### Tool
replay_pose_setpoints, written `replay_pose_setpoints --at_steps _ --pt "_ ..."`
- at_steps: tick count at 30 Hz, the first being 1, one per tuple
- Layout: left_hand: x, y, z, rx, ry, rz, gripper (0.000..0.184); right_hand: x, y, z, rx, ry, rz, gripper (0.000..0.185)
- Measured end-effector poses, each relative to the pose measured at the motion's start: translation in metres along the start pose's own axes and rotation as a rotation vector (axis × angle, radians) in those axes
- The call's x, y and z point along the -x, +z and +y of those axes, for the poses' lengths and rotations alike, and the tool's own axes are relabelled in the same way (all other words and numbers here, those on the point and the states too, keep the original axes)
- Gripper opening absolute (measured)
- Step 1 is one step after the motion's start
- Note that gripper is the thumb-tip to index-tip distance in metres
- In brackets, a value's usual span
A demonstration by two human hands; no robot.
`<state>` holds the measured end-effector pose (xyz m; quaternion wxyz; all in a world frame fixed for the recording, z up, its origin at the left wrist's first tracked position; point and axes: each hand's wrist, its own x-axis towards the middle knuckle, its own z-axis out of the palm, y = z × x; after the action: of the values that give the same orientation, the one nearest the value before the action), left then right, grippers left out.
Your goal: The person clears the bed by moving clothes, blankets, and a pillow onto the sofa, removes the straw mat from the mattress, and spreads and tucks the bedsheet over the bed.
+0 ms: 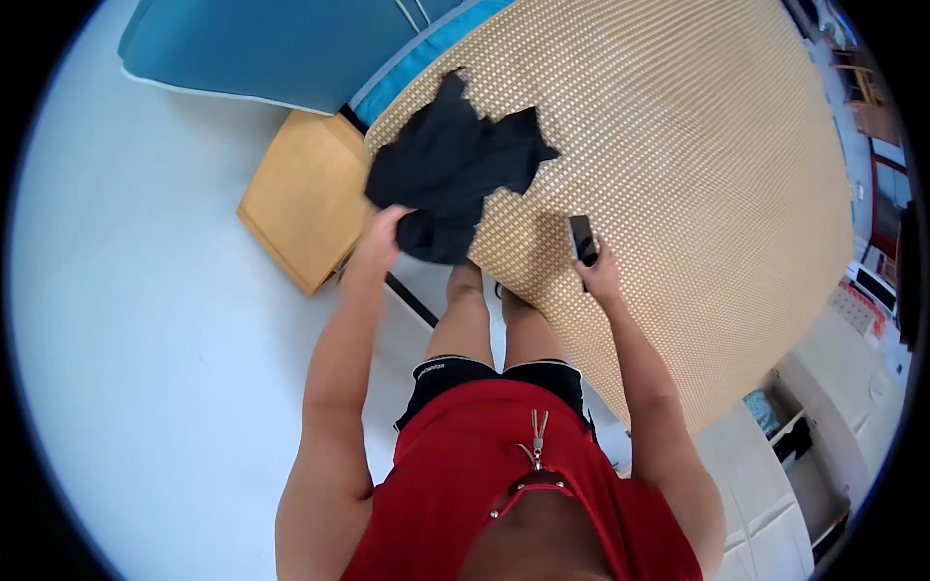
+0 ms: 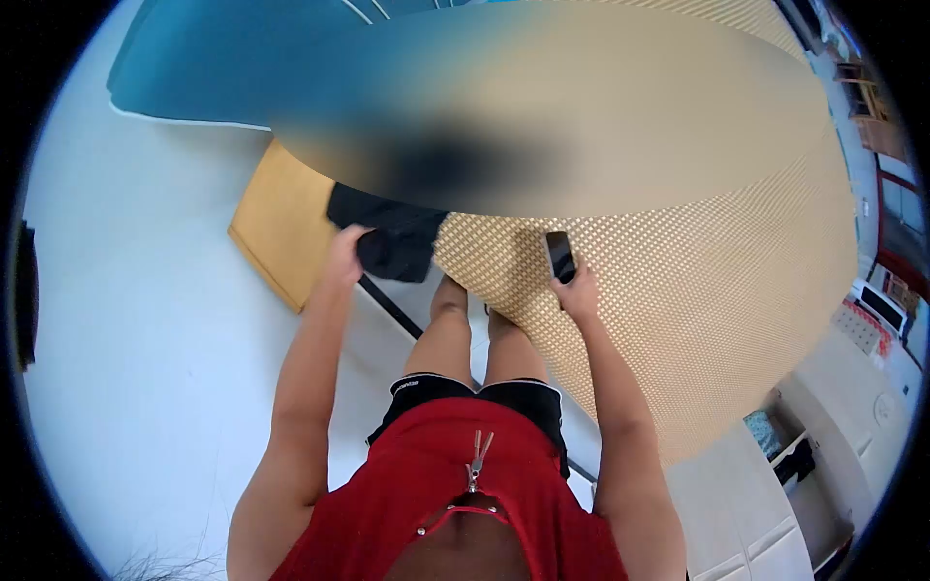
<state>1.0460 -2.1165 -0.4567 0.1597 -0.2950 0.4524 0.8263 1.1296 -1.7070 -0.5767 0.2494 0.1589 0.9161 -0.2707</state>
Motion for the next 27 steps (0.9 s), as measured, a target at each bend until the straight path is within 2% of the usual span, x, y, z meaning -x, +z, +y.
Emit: replay_pose_setpoints --at_steps 1,2,3,4,5,7,9,11,14,20,23,24,27 --pt "0.020 -0.014 0.010 -0.025 0.020 0.041 0.027 0.006 0.000 0.000 -0.028 0.023 -0.062 0.087" --pt "0.039 -0.021 0.019 0.075 0.019 0.109 0.023 0.015 -0.006 -0.014 0.010 -0.007 -0.075 0.086" --pt "0.053 -0.041 0.020 0.148 0.105 0.159 0.027 0.024 -0.012 -0.031 0.045 -0.037 -0.089 0.086" --pt "0.067 -0.096 0.017 0.180 0.049 0.088 0.037 0.027 -0.007 -0.035 0.030 -0.074 -0.107 0.086" --pt "0.091 -0.091 0.028 0.200 0.166 0.216 0.042 0.032 -0.006 -0.045 0.015 -0.125 -0.113 0.085" --pt "0.121 -0.105 0.048 0.365 0.238 0.244 0.055 0.036 -0.005 -0.079 0.040 -0.173 -0.168 0.081" --pt "0.148 -0.115 0.057 0.334 0.385 0.146 0.066 0.035 0.003 -0.113 0.044 -0.226 -0.238 0.082" --pt "0.160 -0.122 0.080 0.282 0.532 -0.159 0.061 0.029 0.021 -0.143 0.043 -0.297 -0.239 0.079" --pt "0.168 -0.149 0.109 0.319 0.585 -0.002 0.065 0.013 0.056 -0.228 0.077 -0.330 -0.322 0.080" --pt "0.141 -0.240 0.135 0.299 0.363 0.443 0.052 0.000 0.121 -0.351 0.052 -0.376 -0.365 0.078" --pt "0.087 -0.298 0.120 0.030 0.343 0.762 0.054 -0.007 0.167 -0.398 0.005 -0.398 -0.357 0.078" --pt "0.073 -0.268 0.126 -0.097 0.300 0.891 0.057 -0.007 0.166 -0.419 0.002 -0.346 -0.450 0.078" --pt "0.022 -0.319 0.083 -0.186 0.216 0.811 0.061 -0.011 0.200 -0.452 0.049 -0.386 -0.417 0.079"
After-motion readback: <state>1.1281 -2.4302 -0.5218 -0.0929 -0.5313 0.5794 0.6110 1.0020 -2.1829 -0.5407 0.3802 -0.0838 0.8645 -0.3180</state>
